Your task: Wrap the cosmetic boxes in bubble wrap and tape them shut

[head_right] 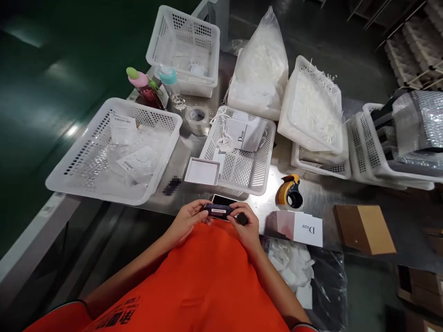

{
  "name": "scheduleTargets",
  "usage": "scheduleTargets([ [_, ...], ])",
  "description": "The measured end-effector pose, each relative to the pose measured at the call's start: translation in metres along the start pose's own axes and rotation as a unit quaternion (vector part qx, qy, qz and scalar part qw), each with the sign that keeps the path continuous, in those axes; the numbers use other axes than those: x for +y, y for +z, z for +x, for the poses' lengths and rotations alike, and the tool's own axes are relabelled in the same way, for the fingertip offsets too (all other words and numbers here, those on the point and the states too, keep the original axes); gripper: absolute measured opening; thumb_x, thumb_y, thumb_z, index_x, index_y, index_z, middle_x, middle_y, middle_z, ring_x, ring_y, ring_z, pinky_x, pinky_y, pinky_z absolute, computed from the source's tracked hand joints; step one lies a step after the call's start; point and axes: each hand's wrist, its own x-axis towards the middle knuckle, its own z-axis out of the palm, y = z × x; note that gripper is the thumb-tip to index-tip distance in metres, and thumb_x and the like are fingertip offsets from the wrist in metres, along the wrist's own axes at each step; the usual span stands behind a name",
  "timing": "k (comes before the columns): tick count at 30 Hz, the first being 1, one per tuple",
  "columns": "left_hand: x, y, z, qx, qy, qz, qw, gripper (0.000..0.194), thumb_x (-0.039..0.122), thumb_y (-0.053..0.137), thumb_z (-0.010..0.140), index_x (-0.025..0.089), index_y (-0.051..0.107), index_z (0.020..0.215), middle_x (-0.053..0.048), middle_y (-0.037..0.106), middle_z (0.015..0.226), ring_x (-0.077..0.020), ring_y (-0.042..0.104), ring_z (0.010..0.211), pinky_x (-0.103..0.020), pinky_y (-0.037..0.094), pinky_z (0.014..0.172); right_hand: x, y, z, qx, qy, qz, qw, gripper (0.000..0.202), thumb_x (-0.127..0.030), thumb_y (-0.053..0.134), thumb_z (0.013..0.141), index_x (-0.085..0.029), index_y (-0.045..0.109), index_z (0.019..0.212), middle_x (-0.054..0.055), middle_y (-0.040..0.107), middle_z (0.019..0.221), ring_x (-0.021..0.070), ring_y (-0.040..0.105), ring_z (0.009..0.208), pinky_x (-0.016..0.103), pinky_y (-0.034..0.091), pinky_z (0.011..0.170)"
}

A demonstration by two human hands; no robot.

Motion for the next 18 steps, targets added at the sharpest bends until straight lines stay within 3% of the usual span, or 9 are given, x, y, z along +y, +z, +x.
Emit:
scheduleTargets([
  [6,0.0,-0.002,-0.001,0.004,-0.011,0.022,1.0,0.05,0.049,0.085,0.07,0.013,0.067,0.1,-0.004,0.073,0.075,-0.017,0.07,0.062,-0.029,0.057,0.06,0.002,0.003,-0.001,0.02,0.037,0.023,0.999,0.016,-0.034,0.079,0.079,-0.024,0.068,0.085,0.006,0.073,0.1,0.0215,0.066,0.097,0.038,0.053,0.089],
  [9,-0.001,-0.004,-0.001,0.004,-0.016,0.023,1.0,0.051,0.049,0.085,0.07,0.014,0.067,0.101,-0.004,0.073,0.076,-0.0175,0.07,0.063,-0.03,0.058,0.061,-0.001,0.005,-0.001,0.013,0.111,0.028,0.993,0.028,-0.037,0.08,0.076,-0.024,0.069,0.098,0.003,0.07,0.089,0.0179,0.064,0.079,0.032,0.054,0.073],
  [12,-0.003,-0.008,-0.001,0.004,-0.017,0.039,0.999,0.05,0.05,0.084,0.071,0.014,0.066,0.101,-0.004,0.072,0.077,-0.0177,0.07,0.063,-0.031,0.058,0.063,-0.005,0.006,0.001,-0.019,0.208,0.038,0.977,0.037,-0.045,0.079,0.074,-0.023,0.068,0.102,-0.001,0.065,0.076,0.0115,0.052,0.056,0.026,0.045,0.052],
  [16,-0.018,-0.02,0.008,-0.004,-0.039,0.113,0.993,0.05,0.053,0.074,0.079,0.014,0.065,0.108,-0.007,0.073,0.084,-0.0199,0.071,0.068,-0.035,0.06,0.066,0.004,0.005,0.004,-0.045,0.283,0.034,0.958,0.046,-0.053,0.077,0.07,-0.021,0.066,0.101,-0.002,0.065,0.068,0.0103,0.046,0.047,0.025,0.038,0.044],
  [18,-0.029,-0.03,0.018,0.02,-0.024,0.214,0.976,0.05,0.048,0.069,0.084,0.014,0.062,0.12,-0.012,0.073,0.1,-0.0225,0.073,0.077,-0.04,0.062,0.072,0.019,0.003,0.006,-0.024,0.3,0.016,0.953,0.048,-0.056,0.077,0.065,-0.021,0.066,0.096,-0.002,0.062,0.063,0.0115,0.046,0.047,0.024,0.035,0.043],
])
